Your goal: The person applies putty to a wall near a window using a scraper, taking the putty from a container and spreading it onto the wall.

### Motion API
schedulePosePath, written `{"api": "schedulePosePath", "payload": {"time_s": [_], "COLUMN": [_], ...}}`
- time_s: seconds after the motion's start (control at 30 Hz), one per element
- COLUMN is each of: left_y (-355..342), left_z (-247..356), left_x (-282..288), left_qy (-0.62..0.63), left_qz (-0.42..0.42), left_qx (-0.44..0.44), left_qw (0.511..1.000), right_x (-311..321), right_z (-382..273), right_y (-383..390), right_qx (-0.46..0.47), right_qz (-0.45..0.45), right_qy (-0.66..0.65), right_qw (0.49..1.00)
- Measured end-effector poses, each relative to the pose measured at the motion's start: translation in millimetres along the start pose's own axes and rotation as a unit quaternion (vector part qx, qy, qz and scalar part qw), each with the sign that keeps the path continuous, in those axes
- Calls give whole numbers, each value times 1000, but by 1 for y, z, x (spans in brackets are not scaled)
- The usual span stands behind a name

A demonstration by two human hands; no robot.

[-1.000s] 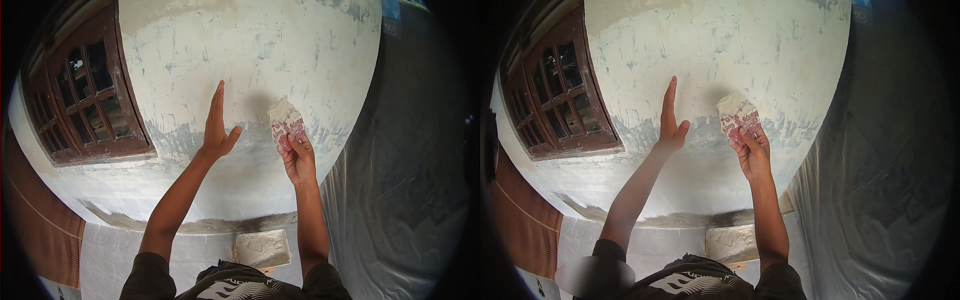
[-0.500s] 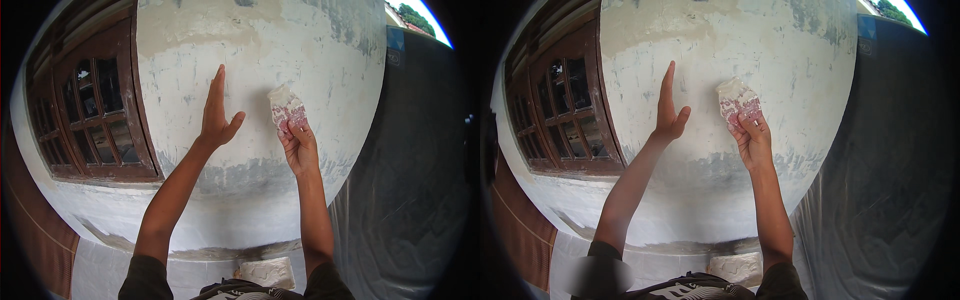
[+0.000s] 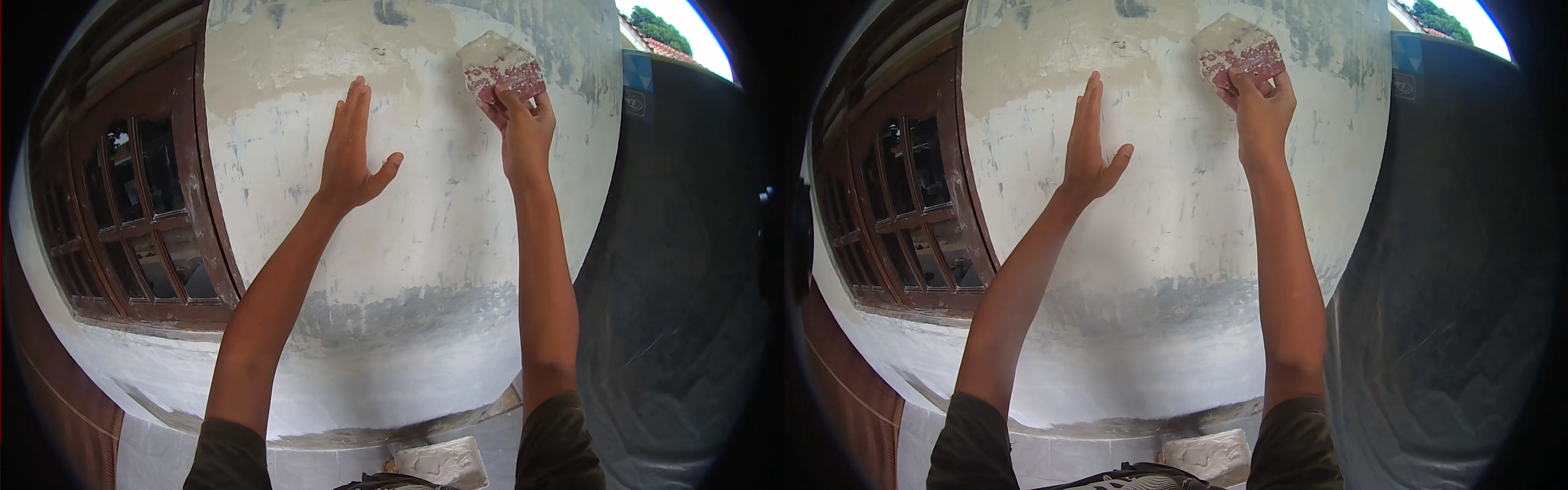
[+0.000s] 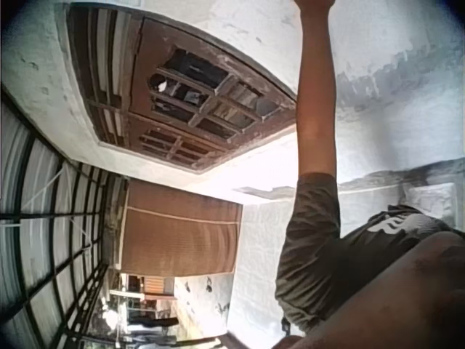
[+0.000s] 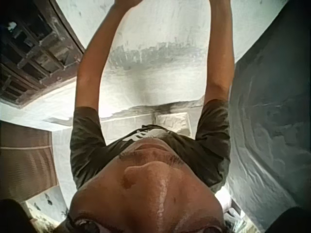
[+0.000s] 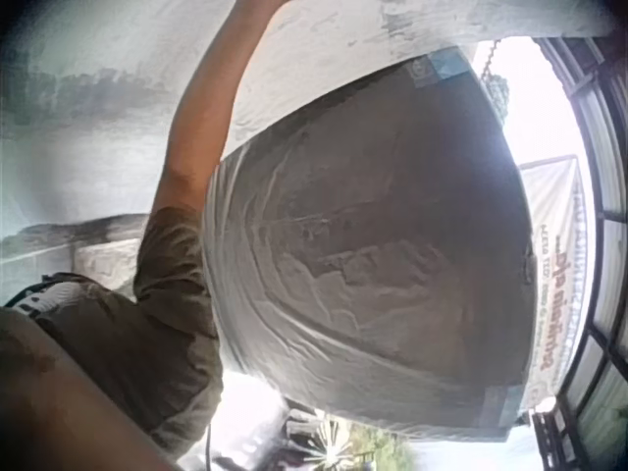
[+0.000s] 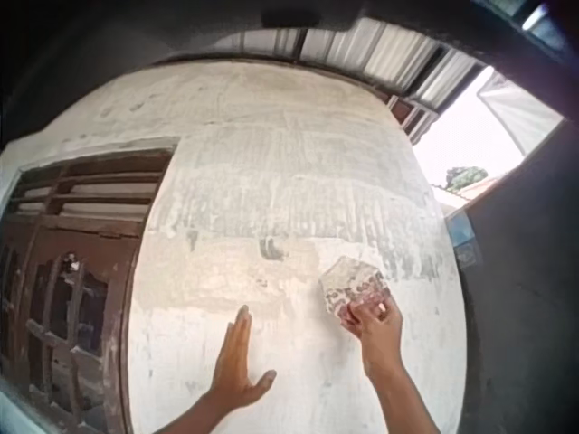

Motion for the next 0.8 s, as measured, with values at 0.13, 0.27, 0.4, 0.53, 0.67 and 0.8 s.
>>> {"api": "schedulePosePath", "payload": {"time_s": [0.13, 0.27, 0.4, 0.53, 0.67, 0.8], "left_y": [0, 3, 3, 3, 4, 4], "left_z": [-2, -1, -3, -2, -3, -3], "left_x": [-12, -11, -10, -12, -13, -13], "left_qy": [-11, -16, -25, -38, -47, -50], "left_qz": [0, 7, 17, 19, 19, 17], "left_qx": [-14, -13, -8, -8, -6, -7], "left_qw": [1000, 1000, 1000, 999, 999, 999], "right_x": [-12, -38, -61, -68, -72, -68], "right_z": [-34, -54, -43, -28, -14, -1], "right_y": [-46, -54, -49, -51, -48, -40], "right_qx": [238, 443, 540, 579, 613, 609], "right_qz": [17, 21, 1, -1, -20, -34], "right_qy": [224, 432, 537, 565, 553, 567], "right_qw": [945, 785, 648, 588, 563, 553]}}
Point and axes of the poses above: each hand's wrist, its own y-axis away from the middle knuckle, its own x-axis out of the back of the hand, z = x × y, the point moved 8 cm from there along -y, towards the middle knuckle, and after that the axes turned 1 degree about z, right-handed, at the moved point
